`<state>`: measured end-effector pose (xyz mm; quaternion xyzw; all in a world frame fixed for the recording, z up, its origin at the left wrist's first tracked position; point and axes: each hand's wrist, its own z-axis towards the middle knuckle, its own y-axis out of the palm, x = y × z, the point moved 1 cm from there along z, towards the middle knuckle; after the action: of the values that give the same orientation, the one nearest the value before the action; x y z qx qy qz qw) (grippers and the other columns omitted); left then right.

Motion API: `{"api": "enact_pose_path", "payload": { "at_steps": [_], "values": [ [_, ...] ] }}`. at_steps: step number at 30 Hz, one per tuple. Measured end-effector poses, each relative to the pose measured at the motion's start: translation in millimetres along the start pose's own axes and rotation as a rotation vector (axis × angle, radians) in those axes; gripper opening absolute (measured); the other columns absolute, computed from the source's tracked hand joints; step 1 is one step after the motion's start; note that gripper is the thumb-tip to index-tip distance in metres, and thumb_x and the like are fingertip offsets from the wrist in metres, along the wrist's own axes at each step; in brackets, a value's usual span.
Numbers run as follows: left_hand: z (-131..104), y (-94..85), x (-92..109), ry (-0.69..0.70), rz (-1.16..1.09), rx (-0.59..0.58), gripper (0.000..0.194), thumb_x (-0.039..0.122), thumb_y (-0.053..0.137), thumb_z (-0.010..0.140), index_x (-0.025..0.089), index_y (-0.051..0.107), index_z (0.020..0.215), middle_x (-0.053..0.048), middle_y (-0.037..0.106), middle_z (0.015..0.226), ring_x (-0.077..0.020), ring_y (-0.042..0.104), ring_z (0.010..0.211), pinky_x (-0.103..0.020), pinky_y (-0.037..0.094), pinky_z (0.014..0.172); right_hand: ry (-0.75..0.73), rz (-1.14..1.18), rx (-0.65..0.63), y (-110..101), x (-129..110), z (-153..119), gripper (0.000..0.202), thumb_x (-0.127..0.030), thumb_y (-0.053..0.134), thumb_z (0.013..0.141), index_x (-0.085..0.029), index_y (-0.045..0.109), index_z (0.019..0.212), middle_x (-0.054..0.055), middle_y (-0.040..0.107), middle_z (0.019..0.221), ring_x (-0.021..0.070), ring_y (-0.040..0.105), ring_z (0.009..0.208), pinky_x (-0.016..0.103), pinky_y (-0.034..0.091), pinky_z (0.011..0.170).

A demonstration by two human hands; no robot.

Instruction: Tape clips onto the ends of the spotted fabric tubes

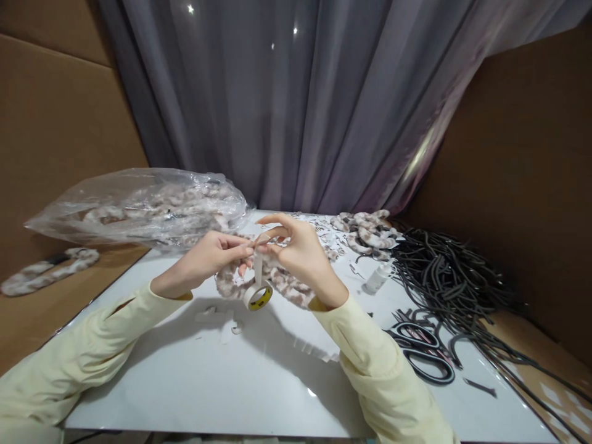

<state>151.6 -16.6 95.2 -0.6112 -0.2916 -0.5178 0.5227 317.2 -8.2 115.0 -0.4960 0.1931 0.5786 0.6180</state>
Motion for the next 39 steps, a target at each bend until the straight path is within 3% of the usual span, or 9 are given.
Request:
{"api": "enact_pose_path", "payload": {
  "at_steps": [8,14,24,35,39],
  "values": [
    [-1.7,2.7,3.6,-0.072,-0.061,-0.022,0.022,0.023,0.054,0.075,0.014,0.063,0.058,0.002,0.058,0.05,-0.0083,0.051,0.048,-0.017,0.037,0.047,0.069,0.069,-0.026,3.4,4.2,-3.0,0.032,-0.014,0.067,0.065,-0.014,0.059,0.096,0.004,0.069,0.072,0.0191,0.067,0.071,0.027,0.053,0.058],
    [-2.3,2.6,1.4,-0.03,-0.157,-0.099,0.028,0.025,0.051,0.077,0.015,0.056,0.051,0.0,0.057,0.057,-0.0107,0.053,0.058,-0.02,0.041,0.06,0.06,0.066,-0.003,4.8,3.7,-3.7,0.028,-0.01,0.064,0.066,-0.014,0.061,0.094,0.005,0.07,0.076,0.0183,0.068,0.073,0.025,0.054,0.06],
    [-3.6,3.1,3.2,-0.107,-0.206,-0.071,0.027,0.028,0.054,0.074,0.014,0.056,0.052,0.0,0.056,0.056,-0.0097,0.049,0.055,-0.019,0.037,0.05,0.096,0.102,0.015,4.0,7.2,-3.5,0.021,-0.017,0.068,0.067,-0.014,0.064,0.087,0.007,0.072,0.075,0.0216,0.07,0.074,0.026,0.053,0.058],
    [-2.9,3.5,4.6,-0.084,-0.258,-0.098,0.025,0.03,0.06,0.076,0.013,0.061,0.058,0.0,0.058,0.059,-0.0085,0.051,0.056,-0.019,0.039,0.056,0.076,0.081,0.033,5.2,8.2,-4.5,0.019,-0.015,0.067,0.068,-0.014,0.065,0.087,0.008,0.072,0.077,0.0215,0.07,0.076,0.026,0.054,0.06],
    [-1.9,2.1,-0.2,-0.073,-0.198,-0.053,0.025,0.029,0.062,0.074,0.012,0.061,0.055,-0.001,0.06,0.058,-0.0075,0.051,0.054,-0.018,0.038,0.052,0.096,0.118,0.038,5.5,5.9,-4.9,0.019,-0.016,0.068,0.068,-0.013,0.065,0.086,0.009,0.072,0.077,0.0215,0.07,0.076,0.026,0.054,0.06]
  ]
}}
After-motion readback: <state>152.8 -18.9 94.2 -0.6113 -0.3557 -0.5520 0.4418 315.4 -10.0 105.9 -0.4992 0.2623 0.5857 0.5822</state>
